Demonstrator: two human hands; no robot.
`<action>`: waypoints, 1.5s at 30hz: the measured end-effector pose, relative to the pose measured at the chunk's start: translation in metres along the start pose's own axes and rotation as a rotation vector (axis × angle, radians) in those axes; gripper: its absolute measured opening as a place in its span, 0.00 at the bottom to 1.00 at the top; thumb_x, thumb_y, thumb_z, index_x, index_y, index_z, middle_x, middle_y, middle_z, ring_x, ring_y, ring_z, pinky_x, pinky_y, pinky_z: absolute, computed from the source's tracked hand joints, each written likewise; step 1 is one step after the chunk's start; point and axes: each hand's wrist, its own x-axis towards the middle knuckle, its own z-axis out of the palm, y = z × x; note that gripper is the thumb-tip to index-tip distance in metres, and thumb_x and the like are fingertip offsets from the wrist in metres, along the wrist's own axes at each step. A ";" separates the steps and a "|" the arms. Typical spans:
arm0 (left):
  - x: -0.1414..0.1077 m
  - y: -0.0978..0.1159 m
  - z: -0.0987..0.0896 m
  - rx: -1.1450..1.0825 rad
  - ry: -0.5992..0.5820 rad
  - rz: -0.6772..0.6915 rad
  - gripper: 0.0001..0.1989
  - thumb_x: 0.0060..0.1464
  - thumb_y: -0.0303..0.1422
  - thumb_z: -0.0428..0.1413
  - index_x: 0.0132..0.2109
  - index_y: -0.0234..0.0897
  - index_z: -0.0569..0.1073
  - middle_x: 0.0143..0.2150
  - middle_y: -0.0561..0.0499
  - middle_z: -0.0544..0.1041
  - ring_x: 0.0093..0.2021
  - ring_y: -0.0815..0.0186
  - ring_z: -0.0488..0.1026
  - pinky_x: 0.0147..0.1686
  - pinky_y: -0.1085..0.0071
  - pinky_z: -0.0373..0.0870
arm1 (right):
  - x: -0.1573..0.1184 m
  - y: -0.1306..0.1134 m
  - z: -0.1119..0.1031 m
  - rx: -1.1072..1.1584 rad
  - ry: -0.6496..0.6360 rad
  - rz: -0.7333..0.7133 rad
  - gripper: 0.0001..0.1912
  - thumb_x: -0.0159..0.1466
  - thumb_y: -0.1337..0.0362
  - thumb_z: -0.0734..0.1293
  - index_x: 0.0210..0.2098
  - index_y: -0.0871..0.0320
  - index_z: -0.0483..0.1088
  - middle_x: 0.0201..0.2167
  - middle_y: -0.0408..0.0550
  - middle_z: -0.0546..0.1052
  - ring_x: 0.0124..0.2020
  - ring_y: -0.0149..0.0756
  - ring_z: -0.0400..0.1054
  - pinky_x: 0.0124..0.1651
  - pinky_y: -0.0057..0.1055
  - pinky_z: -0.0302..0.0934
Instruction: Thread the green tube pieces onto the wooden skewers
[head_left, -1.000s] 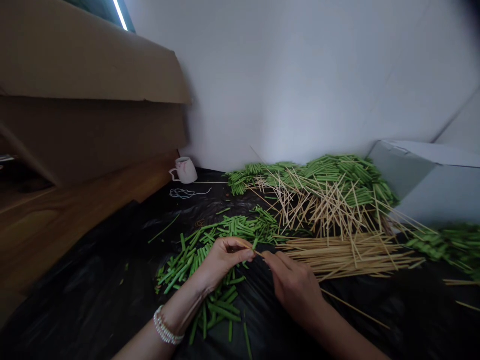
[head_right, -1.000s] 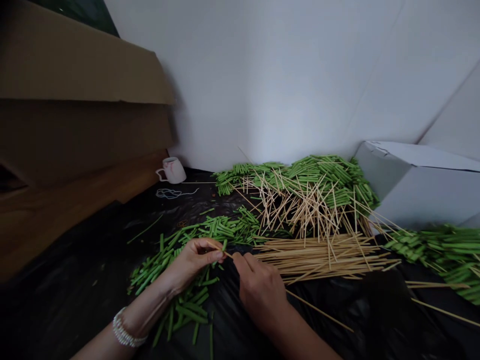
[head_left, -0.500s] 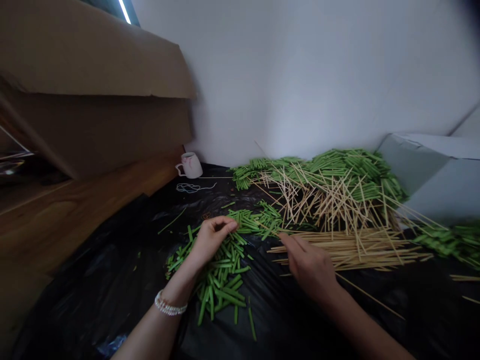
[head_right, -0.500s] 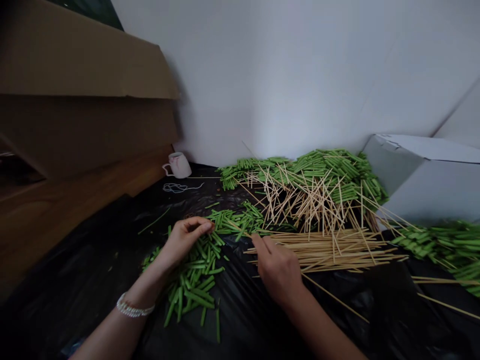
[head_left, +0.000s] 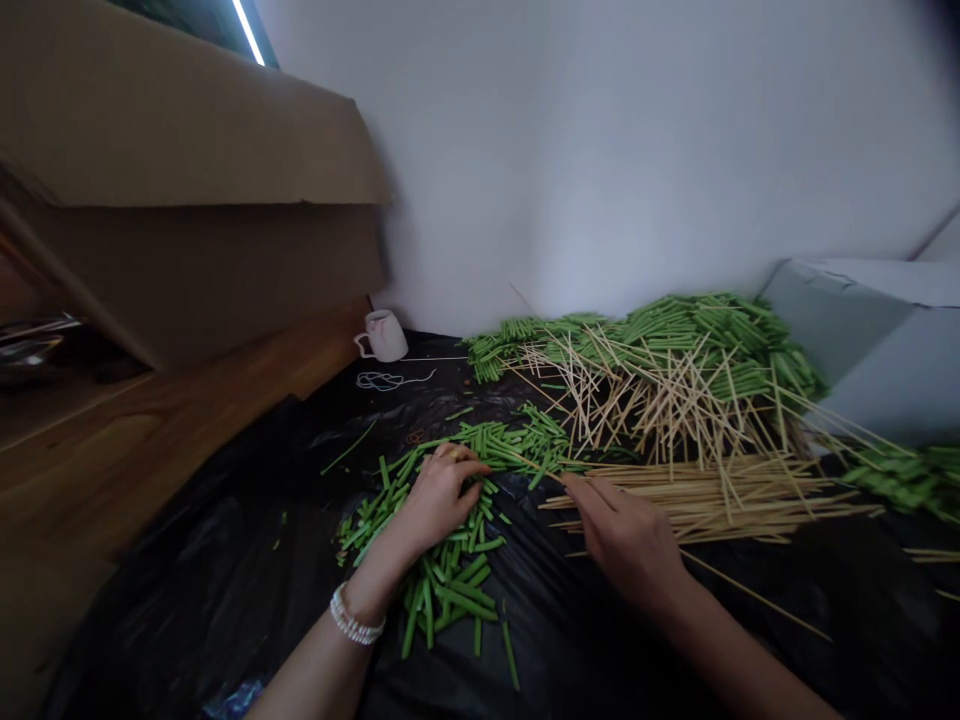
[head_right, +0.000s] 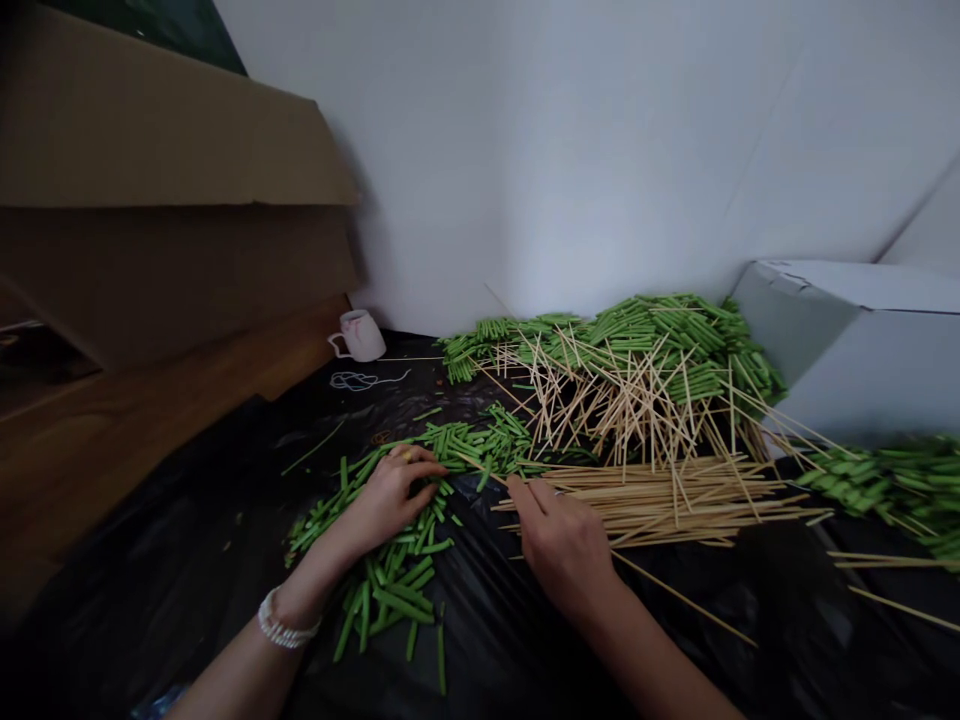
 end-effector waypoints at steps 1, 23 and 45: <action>0.000 0.000 0.001 0.031 0.004 -0.003 0.14 0.53 0.26 0.54 0.44 0.41 0.78 0.44 0.46 0.76 0.48 0.57 0.68 0.49 0.62 0.62 | 0.000 0.000 0.000 0.004 0.000 -0.004 0.17 0.64 0.72 0.57 0.47 0.60 0.73 0.34 0.47 0.77 0.25 0.29 0.67 0.29 0.29 0.56; 0.006 0.018 -0.004 -0.950 0.177 -0.360 0.12 0.51 0.38 0.61 0.39 0.34 0.80 0.35 0.47 0.82 0.35 0.62 0.77 0.38 0.68 0.72 | 0.001 -0.004 -0.003 0.041 0.033 -0.047 0.17 0.65 0.72 0.56 0.48 0.61 0.72 0.33 0.47 0.77 0.24 0.30 0.65 0.30 0.30 0.53; 0.005 0.026 -0.003 -1.145 0.148 -0.443 0.13 0.43 0.38 0.67 0.36 0.34 0.81 0.30 0.49 0.82 0.30 0.67 0.76 0.35 0.73 0.71 | 0.000 -0.009 0.000 0.053 -0.015 -0.047 0.18 0.64 0.73 0.56 0.48 0.62 0.71 0.28 0.45 0.74 0.24 0.30 0.64 0.29 0.30 0.51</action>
